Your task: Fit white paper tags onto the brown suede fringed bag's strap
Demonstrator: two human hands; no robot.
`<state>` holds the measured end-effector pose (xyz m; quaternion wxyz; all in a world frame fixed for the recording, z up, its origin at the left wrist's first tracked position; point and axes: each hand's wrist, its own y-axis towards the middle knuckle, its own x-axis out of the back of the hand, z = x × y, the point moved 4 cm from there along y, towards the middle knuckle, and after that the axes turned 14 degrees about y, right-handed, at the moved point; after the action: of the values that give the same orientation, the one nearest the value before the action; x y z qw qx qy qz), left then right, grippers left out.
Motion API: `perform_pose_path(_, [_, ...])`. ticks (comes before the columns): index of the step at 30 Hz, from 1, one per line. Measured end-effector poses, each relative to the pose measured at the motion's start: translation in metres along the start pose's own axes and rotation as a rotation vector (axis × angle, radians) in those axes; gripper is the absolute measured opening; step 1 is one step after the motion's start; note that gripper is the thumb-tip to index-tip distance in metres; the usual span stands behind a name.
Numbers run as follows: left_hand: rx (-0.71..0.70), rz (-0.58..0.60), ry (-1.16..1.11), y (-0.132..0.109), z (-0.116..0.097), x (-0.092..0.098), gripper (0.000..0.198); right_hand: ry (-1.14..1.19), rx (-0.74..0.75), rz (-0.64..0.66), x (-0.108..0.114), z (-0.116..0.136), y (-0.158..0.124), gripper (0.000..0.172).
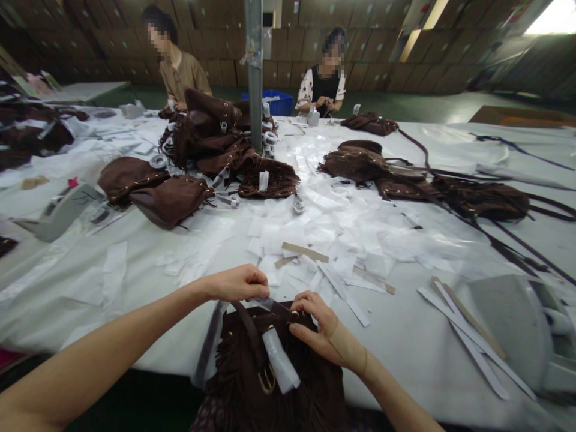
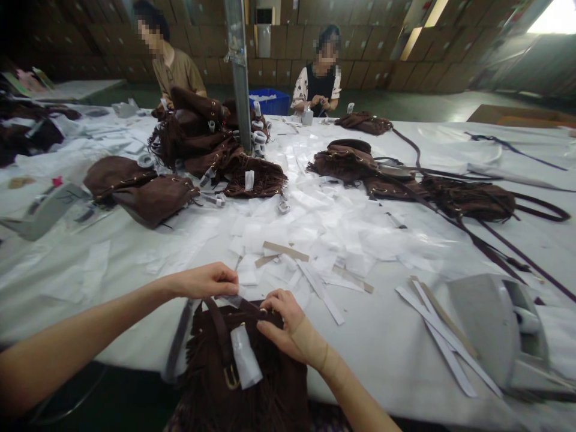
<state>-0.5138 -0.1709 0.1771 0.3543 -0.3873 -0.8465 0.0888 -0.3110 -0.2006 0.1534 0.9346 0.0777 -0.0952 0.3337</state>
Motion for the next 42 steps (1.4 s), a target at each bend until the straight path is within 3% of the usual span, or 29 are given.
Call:
perform_pose_path(8, [0.014,-0.039,-0.077,-0.01,0.006,-0.016,0.03,0.025,0.004,0.074,-0.001,0.003,-0.005,0.029])
perform_pose_path(12, [0.046,-0.044,-0.132,-0.01,0.016,-0.024,0.033,0.053,-0.005,0.08,0.0,0.0,-0.007,0.03])
perform_pose_path(15, [0.058,-0.045,-0.173,-0.009,0.025,-0.03,0.034,0.038,-0.047,-0.003,0.003,-0.004,-0.013,0.038])
perform_pose_path(18, [0.067,-0.06,-0.165,-0.01,0.032,-0.033,0.034,-0.039,-0.097,-0.192,0.006,-0.007,-0.025,0.055])
perform_pose_path(24, [0.098,-0.105,-0.117,-0.013,0.031,-0.036,0.032,-0.12,-0.221,-0.394,-0.003,-0.019,-0.054,0.035])
perform_pose_path(27, [0.109,-0.057,-0.142,-0.018,0.023,-0.041,0.026,-0.064,-0.212,-0.447,-0.004,-0.023,-0.062,0.023])
perform_pose_path(30, [0.108,-0.042,-0.109,-0.024,0.018,-0.046,0.022,0.05,-0.242,-0.427,0.0,-0.024,-0.064,0.019])
perform_pose_path(36, [0.071,-0.204,0.039,-0.016,0.027,-0.044,0.022,0.301,-0.344,-0.281,0.006,-0.027,-0.057,0.02])
perform_pose_path(39, [0.093,-0.15,0.058,-0.008,0.024,-0.04,0.023,0.296,-0.36,-0.323,0.008,-0.031,-0.055,0.022])
perform_pose_path(42, [0.076,-0.061,0.091,-0.004,0.007,-0.036,0.022,0.252,-0.352,-0.343,0.007,-0.031,-0.055,0.023])
